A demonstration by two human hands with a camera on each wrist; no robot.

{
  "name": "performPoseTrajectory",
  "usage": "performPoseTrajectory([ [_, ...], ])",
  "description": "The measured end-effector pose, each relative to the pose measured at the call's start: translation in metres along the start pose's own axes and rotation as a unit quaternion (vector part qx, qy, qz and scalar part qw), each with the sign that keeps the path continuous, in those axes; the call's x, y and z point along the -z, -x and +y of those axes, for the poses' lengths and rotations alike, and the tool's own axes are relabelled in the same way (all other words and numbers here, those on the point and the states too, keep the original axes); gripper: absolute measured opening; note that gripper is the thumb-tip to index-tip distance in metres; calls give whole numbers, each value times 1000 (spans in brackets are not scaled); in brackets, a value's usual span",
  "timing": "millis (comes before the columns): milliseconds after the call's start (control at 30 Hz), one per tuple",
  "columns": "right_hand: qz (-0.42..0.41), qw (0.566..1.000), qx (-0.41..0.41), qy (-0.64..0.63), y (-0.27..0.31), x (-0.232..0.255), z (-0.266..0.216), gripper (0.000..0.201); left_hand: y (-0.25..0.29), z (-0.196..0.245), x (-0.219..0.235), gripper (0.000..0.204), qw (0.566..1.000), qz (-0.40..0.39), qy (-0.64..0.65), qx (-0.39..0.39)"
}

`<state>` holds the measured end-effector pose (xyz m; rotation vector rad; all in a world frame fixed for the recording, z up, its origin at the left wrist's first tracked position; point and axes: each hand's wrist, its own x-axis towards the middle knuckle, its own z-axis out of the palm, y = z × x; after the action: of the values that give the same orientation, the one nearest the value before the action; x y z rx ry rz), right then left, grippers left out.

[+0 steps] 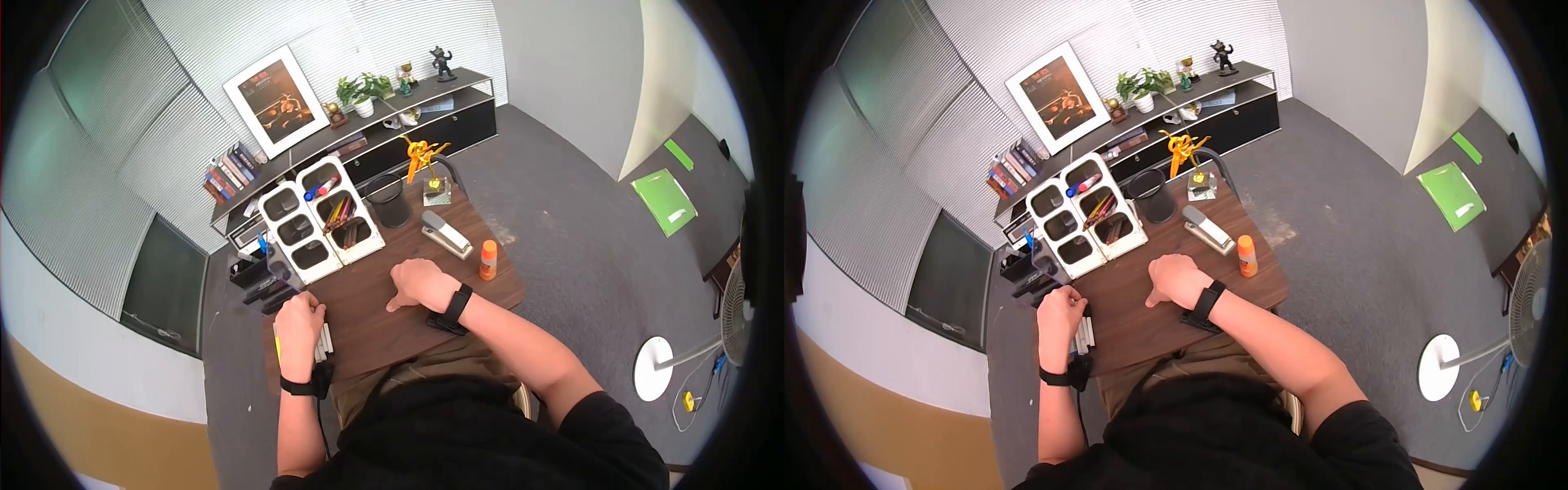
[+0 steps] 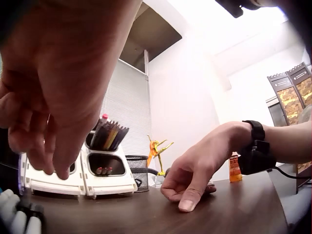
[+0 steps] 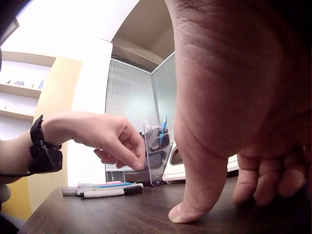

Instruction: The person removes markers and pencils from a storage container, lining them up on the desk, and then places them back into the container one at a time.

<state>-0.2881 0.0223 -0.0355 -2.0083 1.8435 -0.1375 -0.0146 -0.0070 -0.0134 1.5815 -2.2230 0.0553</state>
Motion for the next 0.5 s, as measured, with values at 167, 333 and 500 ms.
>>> performPoseTrajectory([
  [167, 24, 999, 21, -11, -1, -5, 4, 68, -2, -15, 2, 23, 997, -60, 1, 43],
  [333, -1, 1000, -3, -10, 2, 2, 0, 70, 0, -22, -30, 23, 999, -28, -1, 18],
  [500, -2, 1000, 0, -6, 3, 2, -1, 70, -1, -13, -32, 19, 999, -38, 7, 30],
])
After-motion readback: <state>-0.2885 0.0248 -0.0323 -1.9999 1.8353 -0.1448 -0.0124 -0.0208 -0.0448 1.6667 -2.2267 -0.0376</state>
